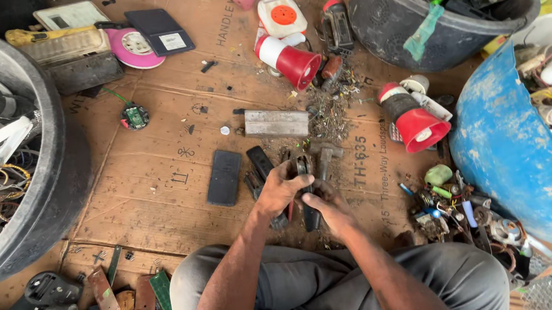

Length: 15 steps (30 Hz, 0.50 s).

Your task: The person sits on a cardboard-covered floor and uses a hammer and pliers to dismantle various electronic components. They repeatedly strike items such as a red plastic device, a black remote control, and a small circuit board to break them apart. The person also uses pliers to pull wires and separate parts from the broken devices.

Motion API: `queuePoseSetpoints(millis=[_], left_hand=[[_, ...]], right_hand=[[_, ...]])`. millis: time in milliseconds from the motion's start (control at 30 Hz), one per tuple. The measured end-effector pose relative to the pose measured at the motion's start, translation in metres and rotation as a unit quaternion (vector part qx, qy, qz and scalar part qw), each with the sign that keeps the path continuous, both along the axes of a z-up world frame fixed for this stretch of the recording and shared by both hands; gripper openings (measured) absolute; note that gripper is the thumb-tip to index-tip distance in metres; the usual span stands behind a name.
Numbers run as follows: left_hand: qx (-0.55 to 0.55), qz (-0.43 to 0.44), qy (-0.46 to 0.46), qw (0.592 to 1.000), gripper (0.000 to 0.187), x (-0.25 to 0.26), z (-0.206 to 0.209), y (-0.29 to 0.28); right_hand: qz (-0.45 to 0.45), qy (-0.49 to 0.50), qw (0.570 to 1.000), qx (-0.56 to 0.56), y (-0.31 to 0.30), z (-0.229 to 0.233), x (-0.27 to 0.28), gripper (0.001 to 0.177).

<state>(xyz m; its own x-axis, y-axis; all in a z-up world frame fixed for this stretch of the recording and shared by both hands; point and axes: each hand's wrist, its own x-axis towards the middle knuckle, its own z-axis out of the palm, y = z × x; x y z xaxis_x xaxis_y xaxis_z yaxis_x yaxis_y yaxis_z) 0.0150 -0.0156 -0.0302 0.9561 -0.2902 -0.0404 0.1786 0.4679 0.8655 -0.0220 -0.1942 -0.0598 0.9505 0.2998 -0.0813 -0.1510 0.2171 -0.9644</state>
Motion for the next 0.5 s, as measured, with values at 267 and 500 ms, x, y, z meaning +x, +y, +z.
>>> queuePoseSetpoints(millis=[267,500], left_hand=[[0.13,0.141,0.111,0.975,0.033,-0.005,-0.006,-0.008],[0.201,0.125,-0.014,0.972,0.05,-0.006,-0.023,-0.019]], right_hand=[[-0.198,0.23,0.947,0.107,0.006,-0.016,0.005,0.036],[-0.175,0.175,0.968,-0.047,-0.002,-0.039,0.013,0.029]])
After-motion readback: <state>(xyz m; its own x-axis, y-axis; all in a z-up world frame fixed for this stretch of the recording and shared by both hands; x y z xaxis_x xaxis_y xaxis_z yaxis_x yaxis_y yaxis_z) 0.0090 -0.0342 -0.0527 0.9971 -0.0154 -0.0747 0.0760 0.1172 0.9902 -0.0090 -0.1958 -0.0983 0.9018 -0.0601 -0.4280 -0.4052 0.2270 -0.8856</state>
